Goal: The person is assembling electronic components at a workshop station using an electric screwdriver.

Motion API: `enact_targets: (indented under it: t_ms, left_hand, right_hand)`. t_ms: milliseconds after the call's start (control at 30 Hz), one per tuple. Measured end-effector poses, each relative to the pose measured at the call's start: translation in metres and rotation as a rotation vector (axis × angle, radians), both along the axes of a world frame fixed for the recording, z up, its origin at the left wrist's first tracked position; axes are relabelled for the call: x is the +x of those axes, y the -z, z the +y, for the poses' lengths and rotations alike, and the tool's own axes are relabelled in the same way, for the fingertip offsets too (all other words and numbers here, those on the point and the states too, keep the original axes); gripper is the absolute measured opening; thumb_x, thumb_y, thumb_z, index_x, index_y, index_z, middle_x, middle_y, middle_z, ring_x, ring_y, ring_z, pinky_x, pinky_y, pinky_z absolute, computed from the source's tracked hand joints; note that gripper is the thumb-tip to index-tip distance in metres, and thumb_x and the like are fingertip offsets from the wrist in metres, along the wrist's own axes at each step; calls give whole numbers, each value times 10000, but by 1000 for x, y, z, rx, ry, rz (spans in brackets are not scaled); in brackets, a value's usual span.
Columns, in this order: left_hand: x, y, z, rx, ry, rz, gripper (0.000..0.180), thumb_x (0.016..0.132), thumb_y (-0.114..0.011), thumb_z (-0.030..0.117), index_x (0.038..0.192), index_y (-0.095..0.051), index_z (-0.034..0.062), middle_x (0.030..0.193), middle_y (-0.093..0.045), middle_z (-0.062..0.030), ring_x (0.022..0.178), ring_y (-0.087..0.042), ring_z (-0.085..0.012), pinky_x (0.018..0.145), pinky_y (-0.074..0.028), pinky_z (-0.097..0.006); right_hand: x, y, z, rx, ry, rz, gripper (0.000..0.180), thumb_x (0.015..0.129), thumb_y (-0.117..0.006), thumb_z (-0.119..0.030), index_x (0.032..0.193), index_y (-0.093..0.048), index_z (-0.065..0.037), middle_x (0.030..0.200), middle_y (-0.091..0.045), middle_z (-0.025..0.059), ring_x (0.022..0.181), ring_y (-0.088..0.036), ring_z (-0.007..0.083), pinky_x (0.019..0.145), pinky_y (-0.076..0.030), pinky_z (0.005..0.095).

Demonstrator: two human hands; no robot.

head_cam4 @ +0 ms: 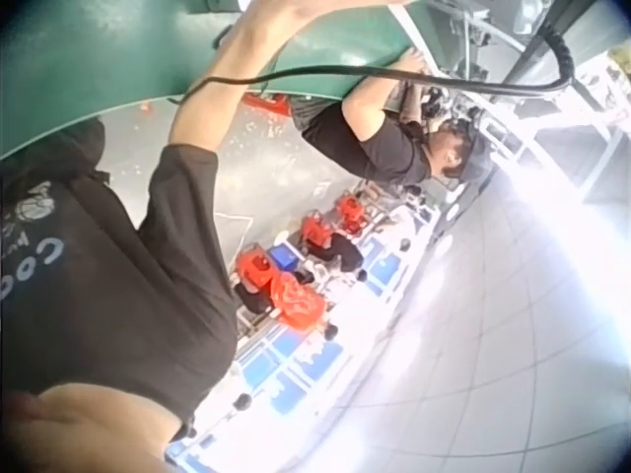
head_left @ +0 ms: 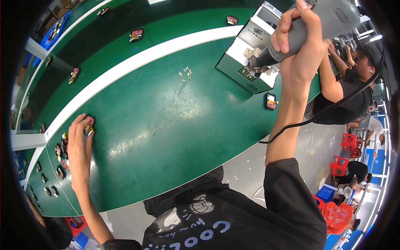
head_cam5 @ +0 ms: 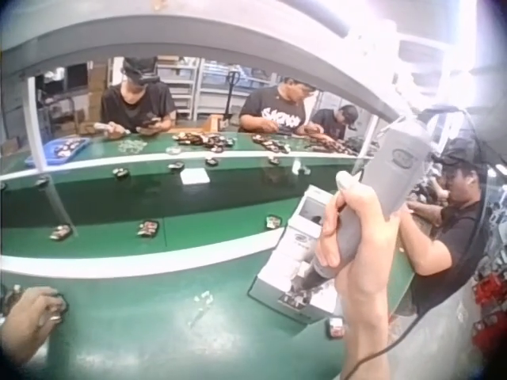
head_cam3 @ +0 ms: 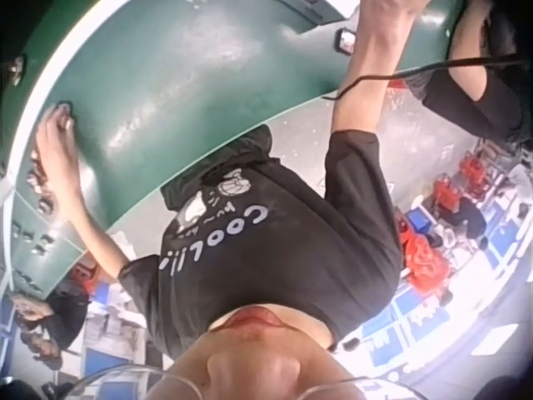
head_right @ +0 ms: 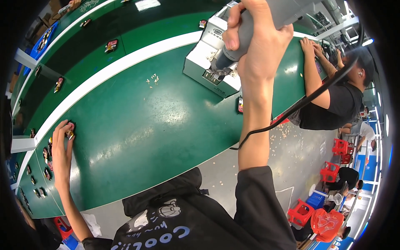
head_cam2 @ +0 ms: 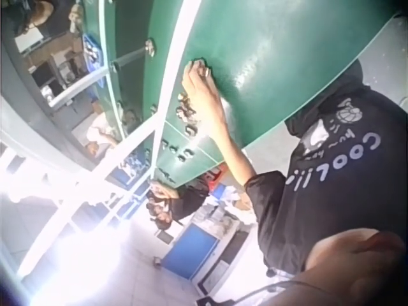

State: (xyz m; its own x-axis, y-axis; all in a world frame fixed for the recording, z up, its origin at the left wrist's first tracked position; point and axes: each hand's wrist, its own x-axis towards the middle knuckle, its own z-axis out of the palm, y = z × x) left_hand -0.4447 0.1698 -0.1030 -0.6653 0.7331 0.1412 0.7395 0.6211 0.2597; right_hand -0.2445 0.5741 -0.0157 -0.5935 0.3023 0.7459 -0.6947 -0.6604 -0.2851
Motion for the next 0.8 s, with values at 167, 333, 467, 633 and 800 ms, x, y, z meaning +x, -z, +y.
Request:
enact_targets:
  t_ms: [167,333,467,633,800]
  left_hand:
    - [46,-7,35,79,281,-100,500,787,-720,-67,1269,-629,32,1300,-611,-149,1151,-617,-335,1017,-502,-427]
    - [93,-1,57,102,539,-55,452,783,-793,81,1210,-659,14,1191,-636,-95,951,-626,-274,813,-516,-393]
    - [115,2,64,166,542,-76,422,793,-780,51,1197,-669,1,1168,-641,-101,919,-629,-270,772,-525,-388]
    - [119,8,63,165,536,51,364,788,-724,0,1150,-694,2,1127,-665,-94,879,-636,-266,749,-533,-375]
    - [113,14,64,208,632,191,386,733,-704,47,1113,-692,-20,1134,-666,-82,903,-618,-216,720,-506,-329]
  right_hand:
    - [8,-21,-36,228,1204,-761,297,973,-619,-204,763,-533,-12,584,-523,84,334,-398,147,338,-338,281]
    - [10,-20,-35,208,1215,-769,308,977,-617,-212,754,-518,-25,572,-502,71,336,-395,143,342,-330,280]
    - [-5,9,5,51,18,-13,306,980,-615,-225,770,-517,-26,565,-492,61,338,-395,143,341,-327,282]
    - [12,-2,-19,190,528,-343,245,989,-604,-224,850,-551,-30,670,-539,83,381,-402,141,396,-336,290]
    - [26,1,-66,261,1021,-684,281,1032,-523,-270,957,-542,1,754,-595,165,376,-383,164,395,-353,310]
